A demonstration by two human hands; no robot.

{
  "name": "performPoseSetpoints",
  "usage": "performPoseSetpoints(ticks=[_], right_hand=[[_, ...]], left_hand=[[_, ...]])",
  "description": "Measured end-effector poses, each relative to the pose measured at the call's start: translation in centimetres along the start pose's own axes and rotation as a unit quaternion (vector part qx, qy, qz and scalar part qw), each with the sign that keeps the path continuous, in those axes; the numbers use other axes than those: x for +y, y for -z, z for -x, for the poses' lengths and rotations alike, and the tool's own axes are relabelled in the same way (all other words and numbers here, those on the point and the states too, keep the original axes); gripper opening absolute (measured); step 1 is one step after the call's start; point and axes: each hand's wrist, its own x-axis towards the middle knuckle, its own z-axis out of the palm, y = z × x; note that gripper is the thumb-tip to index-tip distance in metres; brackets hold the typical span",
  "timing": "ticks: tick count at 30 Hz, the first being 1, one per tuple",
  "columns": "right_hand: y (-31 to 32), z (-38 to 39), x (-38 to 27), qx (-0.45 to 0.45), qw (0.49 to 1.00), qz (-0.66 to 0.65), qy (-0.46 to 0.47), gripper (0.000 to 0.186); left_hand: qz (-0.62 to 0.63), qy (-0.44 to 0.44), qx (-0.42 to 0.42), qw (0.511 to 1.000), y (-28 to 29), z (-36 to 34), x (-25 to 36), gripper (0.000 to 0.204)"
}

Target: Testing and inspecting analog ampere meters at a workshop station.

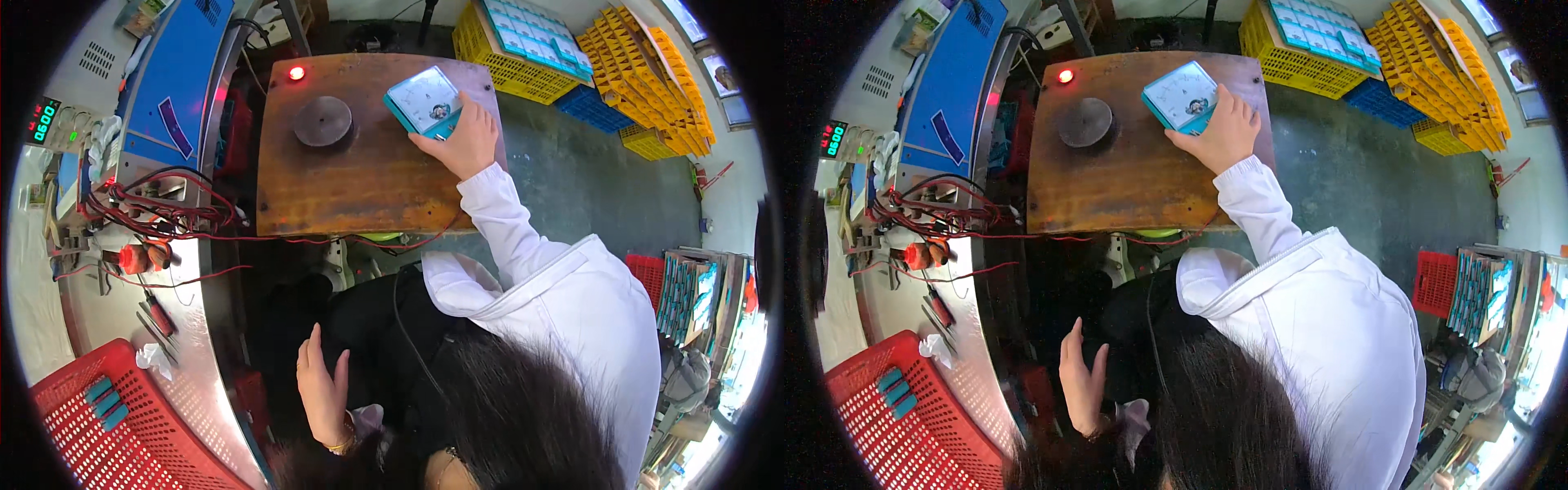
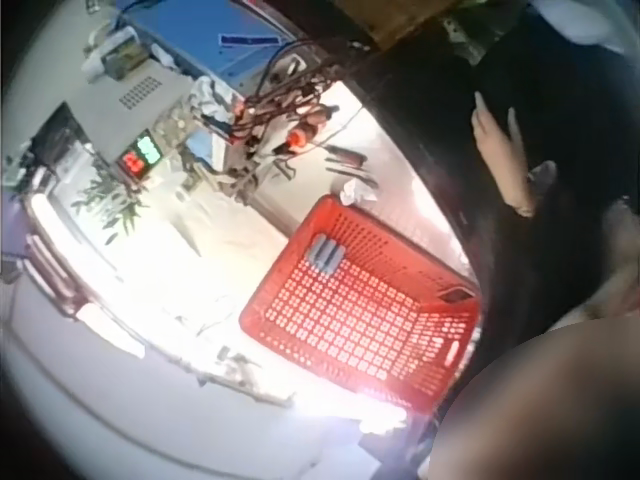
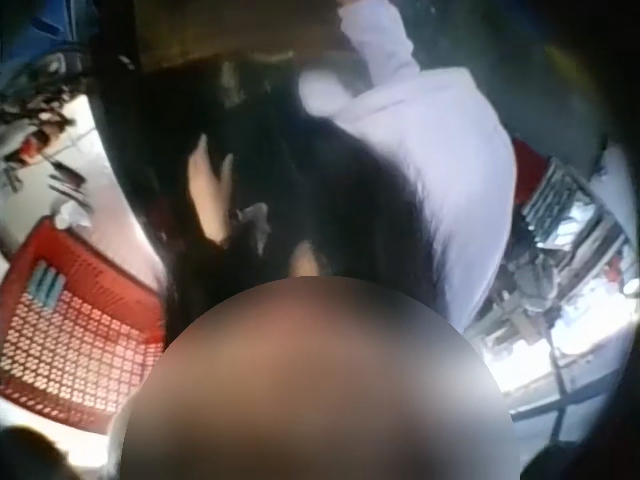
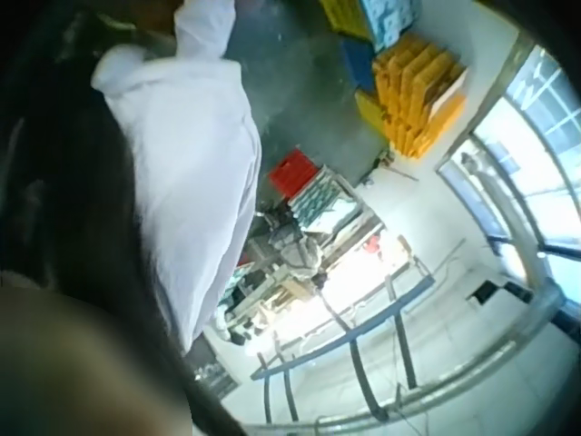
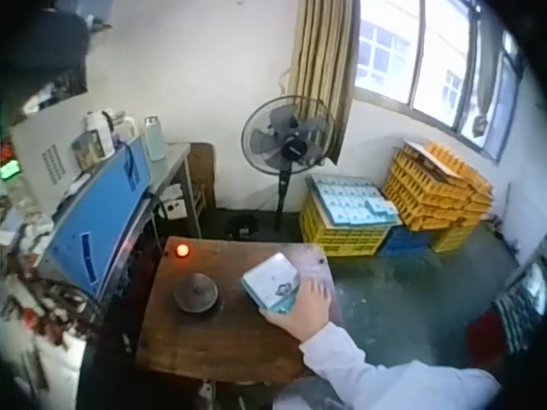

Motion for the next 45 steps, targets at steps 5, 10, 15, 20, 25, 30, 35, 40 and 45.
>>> performPoseSetpoints(ticks=[5,10,15,20,25,30,35,40,45], right_hand=[[-0.5,0.0,0.2,-0.041,0.999,-0.016,-0.026,0.116],[0.4,-0.4,0.1,-0.059,0.998,-0.003,-0.014,0.116],[1.4,-0.9,-1.2,-0.07,0.997,-0.017,0.008,0.116],[1.8,-1.0,-5.2,-0.046,0.996,-0.043,0.063,0.1],[2.5,2.3,-10.2,-0.08,0.991,-0.096,0.047,0.101],[-0.3,6.4,-11.0,-0.019,0.984,-0.17,0.051,0.097],[2.6,16.6,-23.6,-0.034,0.942,-0.282,0.179,0.099],[12.2,27.4,-41.0,-0.311,0.71,-0.557,0.298,0.112],[14.5,31.5,-47.9,-0.383,0.634,-0.559,0.373,0.113]], left_hand=[[-0.008,0.0,0.01,1.0,-0.3,-0.2,-0.8,0.06],[-0.001,0.0,0.007,1.0,0.1,0.0,-1.3,0.06],[0.005,-0.003,0.026,1.0,1.0,0.6,-2.1,0.06],[-0.011,0.0,0.048,0.999,3.9,1.7,-4.0,0.061],[-0.005,0.012,0.131,0.991,8.4,4.2,-8.0,0.064],[0.046,-0.013,0.291,0.956,10.7,8.9,-12.1,0.06],[0.085,0.014,0.425,0.901,12.6,14.2,-13.7,0.062],[0.074,0.044,0.47,0.878,14.1,16.0,-13.4,0.092],[0.027,0.117,0.53,0.84,17.3,17.4,-19.6,0.108]])
